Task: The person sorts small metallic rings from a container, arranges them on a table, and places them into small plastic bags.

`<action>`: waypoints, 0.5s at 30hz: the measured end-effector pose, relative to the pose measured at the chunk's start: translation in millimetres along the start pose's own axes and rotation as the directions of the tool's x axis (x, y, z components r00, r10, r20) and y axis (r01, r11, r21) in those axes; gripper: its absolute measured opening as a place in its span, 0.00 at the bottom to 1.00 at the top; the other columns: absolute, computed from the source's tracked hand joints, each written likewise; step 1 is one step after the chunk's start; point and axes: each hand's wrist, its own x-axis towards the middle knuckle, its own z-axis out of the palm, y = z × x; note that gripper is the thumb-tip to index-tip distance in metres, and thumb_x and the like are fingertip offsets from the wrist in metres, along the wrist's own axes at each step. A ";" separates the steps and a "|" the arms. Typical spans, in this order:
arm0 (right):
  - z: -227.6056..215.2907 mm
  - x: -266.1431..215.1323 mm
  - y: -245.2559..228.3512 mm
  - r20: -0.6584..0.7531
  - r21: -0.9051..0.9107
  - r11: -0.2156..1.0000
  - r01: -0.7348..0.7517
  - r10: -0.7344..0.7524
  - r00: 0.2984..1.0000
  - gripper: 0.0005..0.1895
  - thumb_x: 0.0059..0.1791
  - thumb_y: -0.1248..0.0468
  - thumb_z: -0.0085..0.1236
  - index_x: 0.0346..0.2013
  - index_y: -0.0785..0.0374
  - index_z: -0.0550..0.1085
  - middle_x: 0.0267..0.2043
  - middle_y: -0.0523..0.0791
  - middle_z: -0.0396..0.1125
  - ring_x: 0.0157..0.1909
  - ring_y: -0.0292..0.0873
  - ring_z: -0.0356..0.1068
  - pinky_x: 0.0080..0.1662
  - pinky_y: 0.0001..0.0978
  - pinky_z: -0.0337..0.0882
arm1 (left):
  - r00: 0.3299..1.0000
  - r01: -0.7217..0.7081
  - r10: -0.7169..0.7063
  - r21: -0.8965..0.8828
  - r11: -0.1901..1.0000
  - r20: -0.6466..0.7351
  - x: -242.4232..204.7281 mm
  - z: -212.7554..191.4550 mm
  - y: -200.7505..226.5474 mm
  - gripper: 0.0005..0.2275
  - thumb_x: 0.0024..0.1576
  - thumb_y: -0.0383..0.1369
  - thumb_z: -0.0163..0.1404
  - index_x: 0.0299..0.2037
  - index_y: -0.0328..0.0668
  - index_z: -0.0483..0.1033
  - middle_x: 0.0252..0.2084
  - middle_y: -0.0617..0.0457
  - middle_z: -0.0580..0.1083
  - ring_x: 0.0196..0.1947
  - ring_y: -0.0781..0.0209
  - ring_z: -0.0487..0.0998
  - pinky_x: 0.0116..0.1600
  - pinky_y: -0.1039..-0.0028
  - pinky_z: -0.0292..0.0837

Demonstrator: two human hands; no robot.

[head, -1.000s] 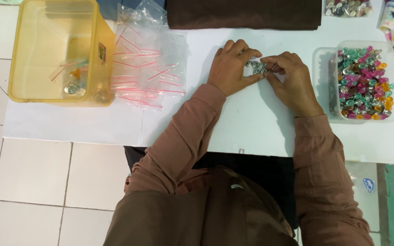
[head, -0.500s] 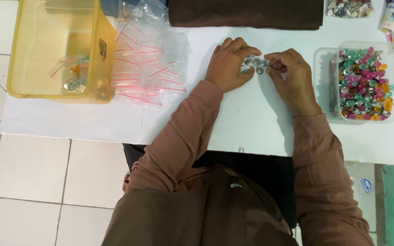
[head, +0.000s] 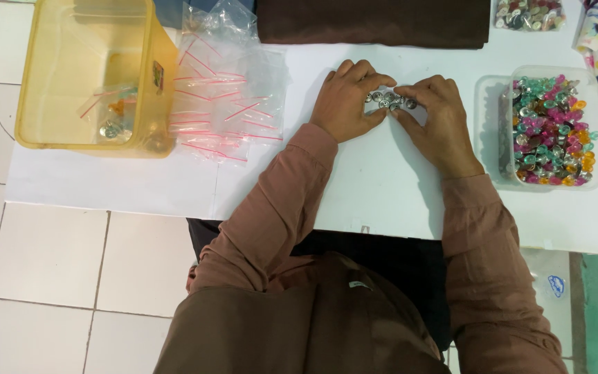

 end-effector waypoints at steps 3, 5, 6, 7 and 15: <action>-0.9 1.1 -2.5 0.001 0.006 1.000 -0.007 0.007 1.000 0.15 0.53 0.72 0.65 0.55 0.63 0.79 0.46 0.47 0.64 0.50 0.50 0.61 0.51 0.39 0.66 | 1.000 -0.006 0.006 -0.018 1.000 0.005 -0.4 -3.8 1.4 0.18 0.49 0.43 0.63 0.50 0.66 0.78 0.41 0.65 0.69 0.45 0.59 0.69 0.47 0.65 0.66; 0.0 0.3 -0.5 -0.001 0.013 1.000 0.008 -0.008 1.000 0.14 0.54 0.72 0.64 0.55 0.63 0.79 0.46 0.47 0.63 0.50 0.50 0.61 0.50 0.39 0.66 | 1.000 -0.010 0.010 -0.021 1.000 -0.004 -0.8 -2.1 0.8 0.18 0.49 0.43 0.63 0.50 0.65 0.78 0.41 0.65 0.69 0.44 0.59 0.68 0.47 0.64 0.66; 0.4 0.8 0.2 -0.005 0.019 1.000 0.020 -0.020 1.000 0.14 0.54 0.73 0.64 0.55 0.63 0.79 0.46 0.47 0.62 0.49 0.50 0.60 0.50 0.38 0.66 | 1.000 -0.016 0.016 -0.025 1.000 -0.012 -0.9 -1.9 0.3 0.17 0.49 0.42 0.63 0.49 0.65 0.78 0.40 0.64 0.68 0.44 0.59 0.68 0.46 0.64 0.66; 0.5 -0.2 -0.1 -0.002 0.020 0.999 0.026 -0.026 1.000 0.14 0.54 0.73 0.64 0.55 0.63 0.79 0.46 0.47 0.62 0.49 0.50 0.60 0.50 0.38 0.66 | 1.000 -0.012 0.012 -0.022 1.000 -0.017 -1.8 -0.4 0.1 0.17 0.49 0.42 0.63 0.49 0.65 0.78 0.40 0.64 0.68 0.44 0.59 0.68 0.46 0.64 0.66; 3.9 -1.0 8.2 -0.040 0.133 0.991 0.030 -0.024 0.999 0.14 0.52 0.75 0.68 0.52 0.66 0.79 0.45 0.51 0.64 0.45 0.49 0.63 0.44 0.37 0.68 | 0.997 -0.046 0.045 -0.017 0.999 -0.071 -4.0 4.1 -2.9 0.18 0.47 0.41 0.63 0.49 0.60 0.77 0.42 0.59 0.69 0.45 0.56 0.69 0.47 0.58 0.73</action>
